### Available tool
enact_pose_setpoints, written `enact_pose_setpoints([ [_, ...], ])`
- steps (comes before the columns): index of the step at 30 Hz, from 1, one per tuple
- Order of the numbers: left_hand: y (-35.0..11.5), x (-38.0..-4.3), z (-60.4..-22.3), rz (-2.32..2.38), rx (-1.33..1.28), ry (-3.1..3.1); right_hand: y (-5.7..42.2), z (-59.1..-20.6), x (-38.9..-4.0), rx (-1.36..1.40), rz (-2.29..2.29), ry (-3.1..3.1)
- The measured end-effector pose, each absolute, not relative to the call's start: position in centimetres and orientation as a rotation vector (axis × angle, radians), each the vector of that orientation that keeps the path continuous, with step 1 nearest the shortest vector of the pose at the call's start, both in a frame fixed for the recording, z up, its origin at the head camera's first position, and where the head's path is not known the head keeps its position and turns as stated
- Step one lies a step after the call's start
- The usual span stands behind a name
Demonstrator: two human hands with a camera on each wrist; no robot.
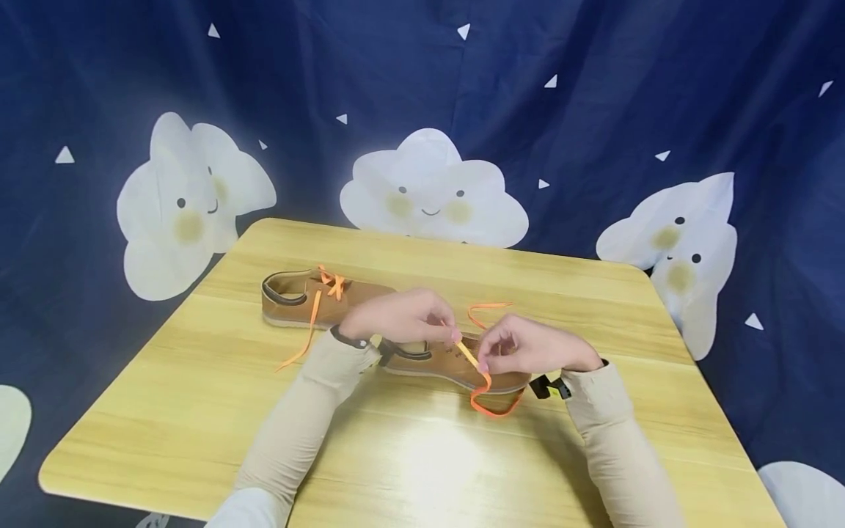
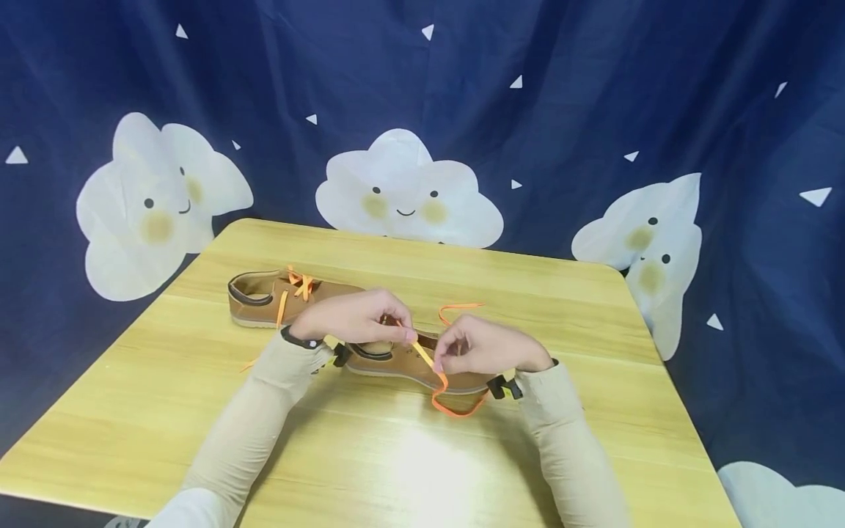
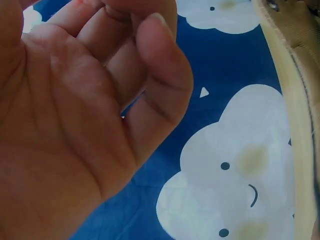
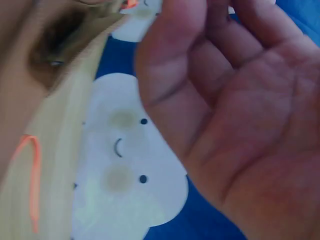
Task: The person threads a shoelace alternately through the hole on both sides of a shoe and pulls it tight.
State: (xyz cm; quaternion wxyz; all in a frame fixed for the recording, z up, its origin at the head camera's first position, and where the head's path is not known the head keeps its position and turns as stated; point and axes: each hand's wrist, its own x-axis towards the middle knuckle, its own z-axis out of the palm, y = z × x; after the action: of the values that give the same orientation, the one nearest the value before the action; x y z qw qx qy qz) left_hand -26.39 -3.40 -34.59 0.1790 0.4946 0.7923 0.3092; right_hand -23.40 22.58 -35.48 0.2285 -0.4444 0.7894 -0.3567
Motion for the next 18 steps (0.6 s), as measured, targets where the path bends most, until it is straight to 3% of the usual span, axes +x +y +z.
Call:
enact_pose_setpoints([
  [7, -2.0, -25.8, -34.9, 0.813, 1.47, 2.189, 22.6, -36.9, -22.8, -1.084, -1.191, 2.114],
  [18, -2.2, -26.0, -34.9, 0.858, 1.348, 2.334, 22.4, -38.6, -21.7, -0.751, -1.427, 2.057],
])
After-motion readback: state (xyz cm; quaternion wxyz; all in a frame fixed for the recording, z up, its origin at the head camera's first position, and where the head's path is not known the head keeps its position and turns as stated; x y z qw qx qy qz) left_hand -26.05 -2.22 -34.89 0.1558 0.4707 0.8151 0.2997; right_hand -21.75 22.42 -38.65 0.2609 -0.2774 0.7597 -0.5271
